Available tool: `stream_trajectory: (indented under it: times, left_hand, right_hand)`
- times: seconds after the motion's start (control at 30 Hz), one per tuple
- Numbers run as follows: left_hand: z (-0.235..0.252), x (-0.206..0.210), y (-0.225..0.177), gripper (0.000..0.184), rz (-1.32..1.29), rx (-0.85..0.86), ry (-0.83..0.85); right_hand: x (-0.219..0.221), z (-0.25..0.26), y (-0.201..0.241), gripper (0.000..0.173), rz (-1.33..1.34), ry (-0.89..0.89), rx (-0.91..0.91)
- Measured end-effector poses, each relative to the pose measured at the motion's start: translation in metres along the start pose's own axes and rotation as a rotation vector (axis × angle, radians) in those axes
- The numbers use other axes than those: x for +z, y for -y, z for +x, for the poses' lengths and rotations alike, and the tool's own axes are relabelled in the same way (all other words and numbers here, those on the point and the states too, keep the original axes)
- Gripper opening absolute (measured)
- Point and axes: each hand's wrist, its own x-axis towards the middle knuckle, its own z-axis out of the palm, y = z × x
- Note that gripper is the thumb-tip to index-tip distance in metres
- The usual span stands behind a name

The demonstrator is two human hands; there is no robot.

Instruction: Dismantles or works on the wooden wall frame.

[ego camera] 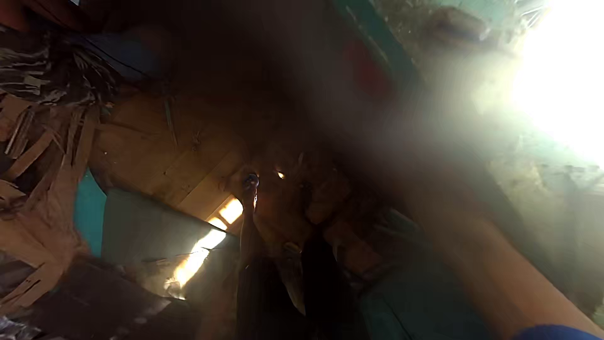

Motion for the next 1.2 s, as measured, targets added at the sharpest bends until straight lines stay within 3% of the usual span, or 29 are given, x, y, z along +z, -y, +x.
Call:
stream_trajectory:
  times: [0.07, 0.13, 0.23, 0.27, 0.3, 0.33, 0.43, 0.57, 0.63, 0.7, 0.77, 0.9, 1.03, 1.13, 1.2]
  left_hand:
    - [0.051, 0.002, 0.049, 0.033, 0.015, 0.201, -0.085]
    - [0.082, 0.000, 0.069, 0.030, -0.003, 0.349, -0.162]
    - [0.087, -0.006, 0.053, 0.028, 0.008, 0.367, -0.170]
    - [0.089, -0.006, 0.050, 0.028, 0.027, 0.353, -0.158]
    - [0.091, -0.005, 0.048, 0.028, 0.045, 0.346, -0.149]
    - [0.092, -0.004, 0.045, 0.027, 0.052, 0.349, -0.143]
    - [0.093, -0.002, 0.031, 0.027, 0.073, 0.380, -0.130]
    - [0.098, 0.003, 0.005, 0.031, 0.152, 0.347, -0.074]
    - [0.106, 0.004, -0.019, 0.033, 0.160, 0.380, -0.046]
    - [0.120, 0.009, -0.056, 0.034, 0.187, 0.493, -0.051]
    - [0.141, 0.018, -0.107, 0.037, 0.239, 0.633, -0.093]
    - [0.127, 0.041, -0.244, 0.042, 0.060, 0.774, -0.048]
    - [0.109, 0.052, -0.341, 0.040, -0.029, 0.932, -0.061]
    - [0.096, 0.055, -0.368, 0.033, -0.002, 1.033, -0.019]
    - [0.096, 0.068, -0.357, 0.037, 0.035, 1.005, -0.017]
  right_hand:
    - [0.006, -0.011, -0.014, 0.062, -0.022, 0.008, 0.005]
    - [0.003, -0.029, -0.024, 0.061, -0.046, 0.064, 0.075]
    - [0.003, -0.059, -0.058, 0.063, -0.066, 0.228, 0.199]
    - [0.020, -0.073, -0.085, 0.065, -0.099, 0.172, 0.181]
    - [0.051, -0.087, -0.121, 0.065, -0.131, -0.046, 0.120]
    - [0.061, -0.100, -0.138, 0.066, -0.117, -0.067, 0.164]
    - [0.051, -0.152, -0.155, 0.072, -0.081, 0.119, 0.369]
    - [0.066, -0.268, -0.225, 0.070, -0.050, 0.067, 0.600]
    - [0.061, -0.328, -0.240, 0.067, -0.051, 0.082, 0.817]
    - [0.030, -0.359, -0.225, 0.067, -0.109, 0.231, 0.972]
    - [0.018, -0.375, -0.215, 0.069, -0.139, 0.335, 0.963]
    - [0.079, -0.437, -0.241, 0.065, -0.119, 0.314, 0.964]
    - [0.109, -0.543, -0.234, 0.060, 0.107, 0.416, 1.311]
    - [0.104, -0.635, -0.233, 0.066, 0.176, 0.495, 1.535]
    - [0.094, -0.671, -0.231, 0.068, 0.117, 0.545, 1.525]
